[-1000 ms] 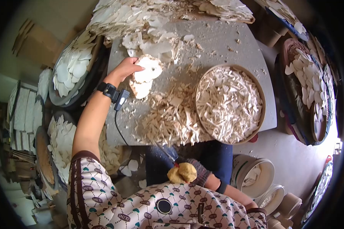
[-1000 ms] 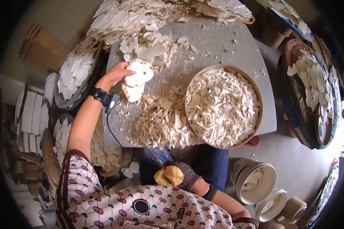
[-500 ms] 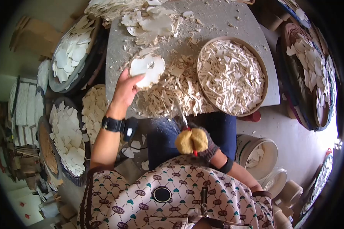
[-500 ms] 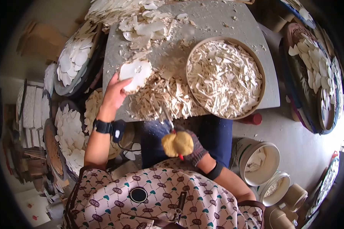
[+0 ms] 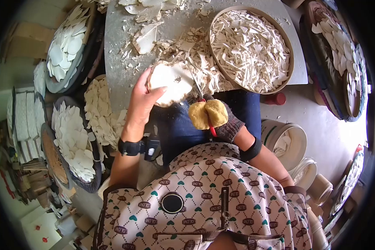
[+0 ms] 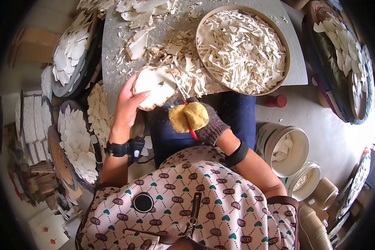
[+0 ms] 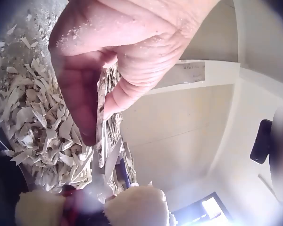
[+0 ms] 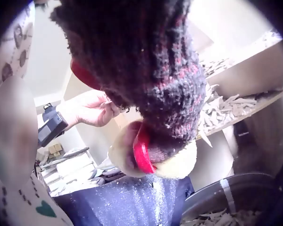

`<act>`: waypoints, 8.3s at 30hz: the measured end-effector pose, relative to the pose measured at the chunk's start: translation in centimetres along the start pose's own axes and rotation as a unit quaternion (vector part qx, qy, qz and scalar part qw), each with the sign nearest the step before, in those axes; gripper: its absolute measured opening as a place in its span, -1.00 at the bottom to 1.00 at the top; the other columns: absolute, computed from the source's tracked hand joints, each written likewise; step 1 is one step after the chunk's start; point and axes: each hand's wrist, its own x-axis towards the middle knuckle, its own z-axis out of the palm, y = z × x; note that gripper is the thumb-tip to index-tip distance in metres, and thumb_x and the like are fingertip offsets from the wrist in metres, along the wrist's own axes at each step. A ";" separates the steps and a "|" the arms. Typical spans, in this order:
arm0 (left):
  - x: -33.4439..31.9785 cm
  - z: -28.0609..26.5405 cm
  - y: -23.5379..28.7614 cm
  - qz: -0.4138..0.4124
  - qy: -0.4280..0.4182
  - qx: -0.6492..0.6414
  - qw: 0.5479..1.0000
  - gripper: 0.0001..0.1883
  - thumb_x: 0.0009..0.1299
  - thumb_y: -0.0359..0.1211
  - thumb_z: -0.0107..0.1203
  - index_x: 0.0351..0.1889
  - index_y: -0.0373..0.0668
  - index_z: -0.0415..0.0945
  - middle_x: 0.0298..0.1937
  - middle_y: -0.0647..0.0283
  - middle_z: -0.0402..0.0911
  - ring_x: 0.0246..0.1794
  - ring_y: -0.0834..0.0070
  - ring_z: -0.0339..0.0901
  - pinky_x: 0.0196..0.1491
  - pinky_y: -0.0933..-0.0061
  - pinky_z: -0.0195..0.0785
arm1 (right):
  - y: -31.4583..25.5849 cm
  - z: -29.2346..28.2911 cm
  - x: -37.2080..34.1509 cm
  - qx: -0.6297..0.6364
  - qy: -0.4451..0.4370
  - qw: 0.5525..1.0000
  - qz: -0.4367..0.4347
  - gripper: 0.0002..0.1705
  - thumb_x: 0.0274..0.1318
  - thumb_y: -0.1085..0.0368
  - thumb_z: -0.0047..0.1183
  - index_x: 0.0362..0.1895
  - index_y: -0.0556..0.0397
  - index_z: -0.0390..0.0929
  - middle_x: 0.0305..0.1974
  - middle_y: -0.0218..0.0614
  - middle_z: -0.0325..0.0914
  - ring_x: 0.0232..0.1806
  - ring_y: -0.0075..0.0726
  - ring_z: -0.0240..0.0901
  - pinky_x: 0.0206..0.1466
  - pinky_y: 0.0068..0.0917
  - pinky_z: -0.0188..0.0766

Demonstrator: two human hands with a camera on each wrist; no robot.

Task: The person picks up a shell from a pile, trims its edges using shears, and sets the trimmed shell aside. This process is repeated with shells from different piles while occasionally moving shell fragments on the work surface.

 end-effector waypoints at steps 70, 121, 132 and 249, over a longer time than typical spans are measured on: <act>-0.3 2.1 -3.6 0.099 0.149 -0.053 0.982 -0.44 0.25 -0.52 -0.01 0.22 -0.18 0.06 -0.17 0.05 0.50 -0.32 0.36 0.55 -0.36 0.50 0.50 | -2.4 0.8 0.8 -0.417 -0.005 0.893 -0.168 -0.62 -0.23 0.15 0.15 -0.26 0.02 0.43 -0.27 -0.19 0.50 -0.22 -0.05 0.43 -0.12 -0.30 0.39; 0.8 -0.8 0.7 -0.077 -0.071 0.035 0.994 -0.40 0.17 -0.50 0.03 0.21 -0.26 0.11 -0.22 0.18 0.50 -0.44 0.48 0.54 -0.55 0.60 0.45 | -1.3 0.3 1.7 -0.289 -0.047 0.953 -0.080 -0.76 0.09 0.31 -0.01 -0.16 0.16 0.42 -0.19 -0.31 0.49 -0.16 -0.47 0.42 -0.04 -0.54 0.37; 1.0 -0.6 3.0 -0.095 -0.119 0.097 0.984 -0.52 0.18 -0.50 0.05 0.08 -0.18 0.21 -0.22 0.18 0.50 -0.35 0.54 0.51 -0.50 0.61 0.47 | -0.9 -0.1 1.9 0.210 -0.090 0.974 0.007 -0.74 0.18 0.39 -0.20 -0.07 0.22 0.34 -0.10 -0.20 0.43 -0.08 -0.35 0.40 0.06 -0.43 0.35; 21.5 -8.3 -0.2 0.166 0.191 0.492 0.833 -0.77 0.09 -0.34 0.10 -0.28 -0.12 0.57 -0.35 0.09 0.56 -0.35 0.23 0.50 -0.25 0.39 0.37 | 3.9 0.5 -2.0 -0.135 -0.083 0.987 0.032 -0.64 -0.04 0.35 0.07 -0.08 0.08 0.42 -0.13 -0.27 0.47 -0.08 -0.35 0.39 0.05 -0.48 0.27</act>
